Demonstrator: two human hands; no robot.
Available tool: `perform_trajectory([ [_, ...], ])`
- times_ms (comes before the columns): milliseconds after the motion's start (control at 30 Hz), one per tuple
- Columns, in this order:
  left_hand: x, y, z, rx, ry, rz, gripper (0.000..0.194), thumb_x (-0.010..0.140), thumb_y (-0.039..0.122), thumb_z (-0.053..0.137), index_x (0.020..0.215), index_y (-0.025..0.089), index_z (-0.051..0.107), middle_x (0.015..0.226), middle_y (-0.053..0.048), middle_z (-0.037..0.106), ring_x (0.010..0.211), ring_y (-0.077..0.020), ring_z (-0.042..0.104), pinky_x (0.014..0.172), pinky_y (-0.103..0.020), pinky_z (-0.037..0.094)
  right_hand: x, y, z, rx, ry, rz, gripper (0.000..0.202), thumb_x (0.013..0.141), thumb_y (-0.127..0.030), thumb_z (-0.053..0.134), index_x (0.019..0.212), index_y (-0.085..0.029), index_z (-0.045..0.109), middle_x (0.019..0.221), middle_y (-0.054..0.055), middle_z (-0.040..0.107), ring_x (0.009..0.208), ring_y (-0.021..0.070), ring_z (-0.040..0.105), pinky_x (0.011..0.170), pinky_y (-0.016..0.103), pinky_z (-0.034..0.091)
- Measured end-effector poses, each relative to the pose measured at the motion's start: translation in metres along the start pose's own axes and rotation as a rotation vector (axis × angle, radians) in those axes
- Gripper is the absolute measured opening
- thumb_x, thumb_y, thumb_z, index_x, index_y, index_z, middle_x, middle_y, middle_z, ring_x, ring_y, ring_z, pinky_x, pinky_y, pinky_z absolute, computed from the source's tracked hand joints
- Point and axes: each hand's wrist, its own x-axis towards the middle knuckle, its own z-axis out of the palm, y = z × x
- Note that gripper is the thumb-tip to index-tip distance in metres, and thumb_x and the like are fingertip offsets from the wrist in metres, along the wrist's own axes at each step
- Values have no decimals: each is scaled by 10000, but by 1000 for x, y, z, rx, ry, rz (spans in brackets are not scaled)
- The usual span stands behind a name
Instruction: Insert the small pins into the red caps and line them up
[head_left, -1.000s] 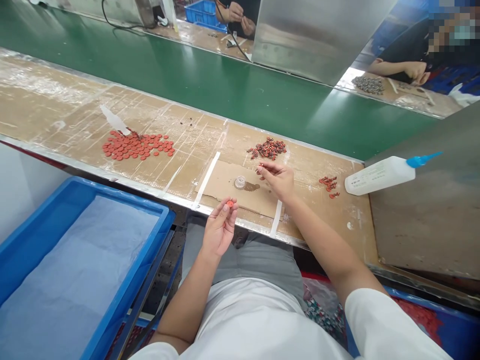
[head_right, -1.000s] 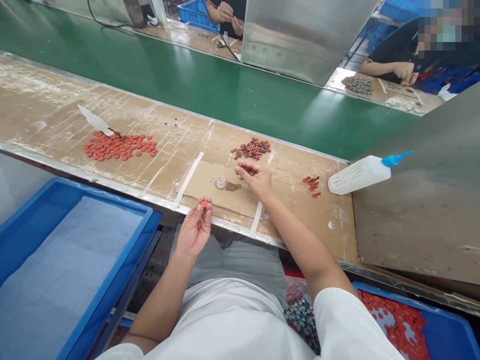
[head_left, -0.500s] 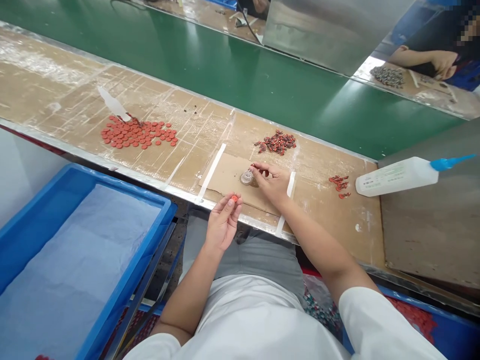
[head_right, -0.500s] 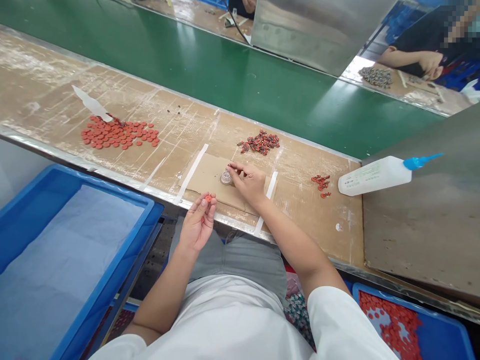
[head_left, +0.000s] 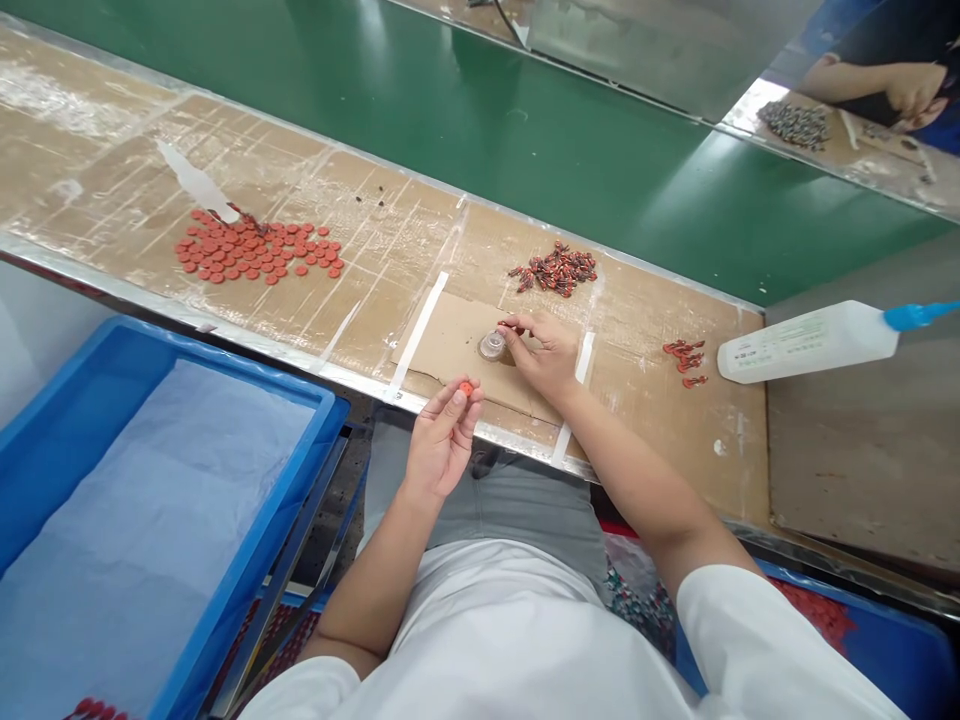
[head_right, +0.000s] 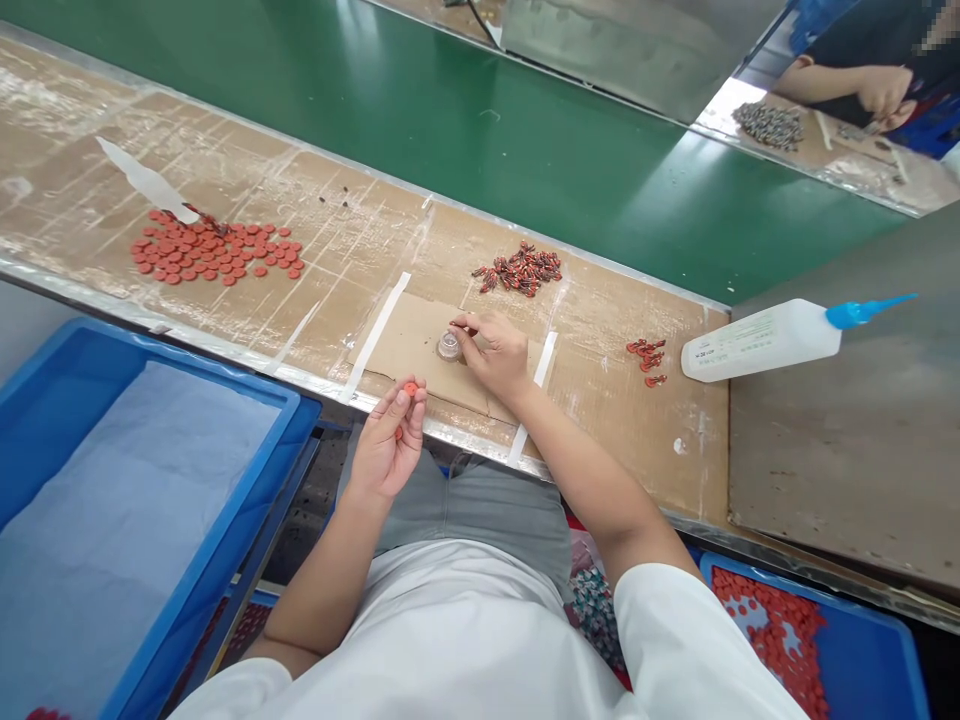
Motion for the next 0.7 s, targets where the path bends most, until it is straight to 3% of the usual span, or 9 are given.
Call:
perform_trajectory([
  [500,1,0,-4,-12,-17,0,192,774,115,710,962,156,720,1003,-37,738,862,-75,705,802,-116,542,0,0,1,33,-4,-38,194,850,-415,629,919,-256,716,865,52,708,817,205,642,853,371,501],
  [600,1,-1,-4,-3,-23,1,200,778,129,710,974,166,717,1005,-32,738,873,-79,705,797,-119,544,-1,-3,1,114,55,32,216,824,-437,659,927,-257,723,883,47,712,805,197,642,840,368,506],
  [700,0,0,-1,-7,-30,2,206,774,133,716,977,170,716,1001,-33,739,873,-81,707,796,-120,545,1,-8,2,266,129,194,301,783,-491,690,965,-253,722,924,45,720,826,196,653,813,366,519],
])
